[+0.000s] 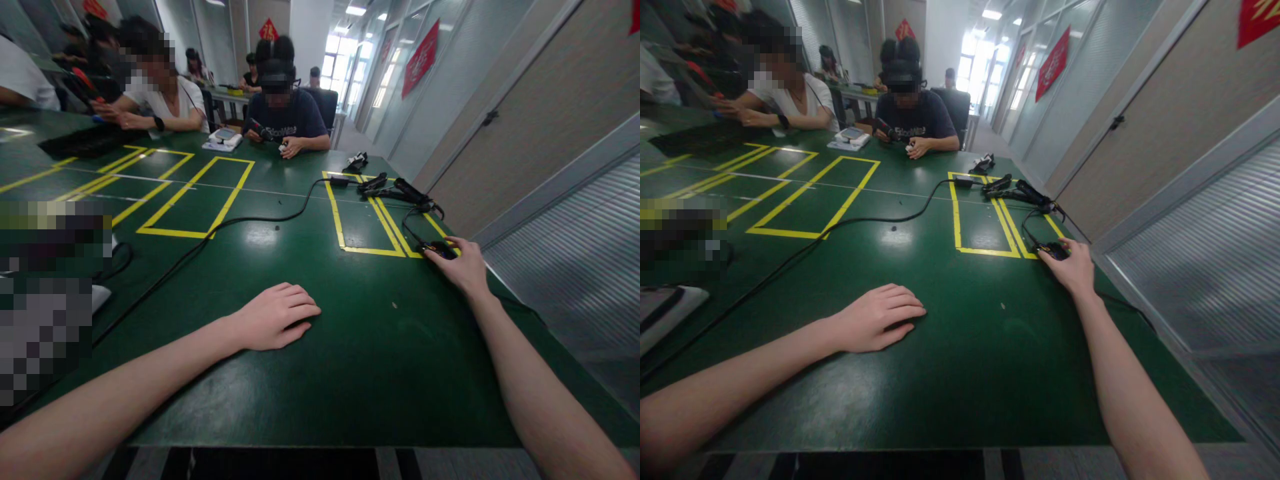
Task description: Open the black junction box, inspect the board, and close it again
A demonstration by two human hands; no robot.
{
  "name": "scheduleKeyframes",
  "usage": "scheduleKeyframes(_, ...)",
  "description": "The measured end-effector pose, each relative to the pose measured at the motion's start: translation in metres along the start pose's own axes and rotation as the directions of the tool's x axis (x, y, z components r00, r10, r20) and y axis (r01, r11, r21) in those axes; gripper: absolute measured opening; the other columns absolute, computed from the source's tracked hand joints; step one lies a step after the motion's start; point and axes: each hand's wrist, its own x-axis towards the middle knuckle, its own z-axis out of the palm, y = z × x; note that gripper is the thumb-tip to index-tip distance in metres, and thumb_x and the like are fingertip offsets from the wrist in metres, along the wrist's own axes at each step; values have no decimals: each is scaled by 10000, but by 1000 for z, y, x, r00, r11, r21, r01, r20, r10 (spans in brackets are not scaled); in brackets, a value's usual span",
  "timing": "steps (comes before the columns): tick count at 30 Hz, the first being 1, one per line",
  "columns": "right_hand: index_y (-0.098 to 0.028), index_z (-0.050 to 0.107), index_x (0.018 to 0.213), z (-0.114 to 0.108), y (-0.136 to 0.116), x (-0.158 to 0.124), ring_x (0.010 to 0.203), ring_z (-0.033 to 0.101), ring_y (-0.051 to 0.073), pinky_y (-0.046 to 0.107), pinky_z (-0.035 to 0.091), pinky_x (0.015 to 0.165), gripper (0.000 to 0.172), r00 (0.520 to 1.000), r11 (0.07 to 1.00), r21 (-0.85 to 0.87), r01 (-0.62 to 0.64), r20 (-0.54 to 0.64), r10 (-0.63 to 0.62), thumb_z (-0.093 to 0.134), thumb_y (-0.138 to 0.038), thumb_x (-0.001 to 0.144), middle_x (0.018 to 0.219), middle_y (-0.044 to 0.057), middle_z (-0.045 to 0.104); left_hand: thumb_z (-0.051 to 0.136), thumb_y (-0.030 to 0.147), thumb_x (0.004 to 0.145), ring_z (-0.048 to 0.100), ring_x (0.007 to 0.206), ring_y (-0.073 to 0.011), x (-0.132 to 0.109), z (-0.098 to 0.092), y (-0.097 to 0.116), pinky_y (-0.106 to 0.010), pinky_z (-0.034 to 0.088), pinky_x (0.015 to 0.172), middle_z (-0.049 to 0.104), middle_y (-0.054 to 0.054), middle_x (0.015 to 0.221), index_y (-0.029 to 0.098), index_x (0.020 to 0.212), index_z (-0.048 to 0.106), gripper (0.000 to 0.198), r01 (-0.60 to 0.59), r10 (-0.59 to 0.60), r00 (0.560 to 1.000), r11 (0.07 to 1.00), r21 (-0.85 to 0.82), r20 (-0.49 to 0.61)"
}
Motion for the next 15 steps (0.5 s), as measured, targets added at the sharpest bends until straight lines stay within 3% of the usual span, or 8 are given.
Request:
scheduleKeyframes(4, -175, 672, 1231, -3, -9, -1, 955, 611, 337, 451, 501, 832, 656, 995, 995, 61, 84, -60, -80, 807, -516, 688, 944, 90, 615, 501, 274, 1068, 676, 1116, -240, -1, 1, -1, -387, 528, 984, 762, -87, 1212, 189, 1227, 681, 255, 0, 0, 1000, 1000, 7, -4)
scheduleKeyframes(8, -154, 679, 1226, -10, -17, 0, 899, 604, 325, 446, 497, 809, 593, 993, 996, 38, 75, -96, -71, 788, -478, 740, 909, 88, 600, 502, 277, 1070, 677, 1112, -238, -1, 2, -1, -381, 529, 967, 765, -85, 1196, 191, 1192, 694, 243, 0, 1, 1000, 1000, 18, -8)
scheduleKeyframes(12, -99, 666, 1284, -11, -15, 1, 978, 624, 334, 438, 504, 841, 576, 994, 998, -68, 15, -110, -23, 732, -453, 834, 1036, 166, 649, 512, 275, 1068, 677, 1116, -236, -1, 2, -1, -377, 527, 966, 764, -82, 1188, 190, 1169, 699, 229, 2, -2, 1000, 1000, 23, -11)
scheduleKeyframes(15, -42, 698, 1222, -9, -6, 1, 986, 653, 374, 474, 508, 817, 519, 999, 992, -124, -3, -52, -3, 667, -443, 894, 1074, 253, 679, 517, 275, 1066, 677, 1112, -237, -1, 2, -1, -381, 527, 963, 762, -83, 1185, 183, 1144, 705, 223, 1, -1, 1000, 1000, 27, -13)
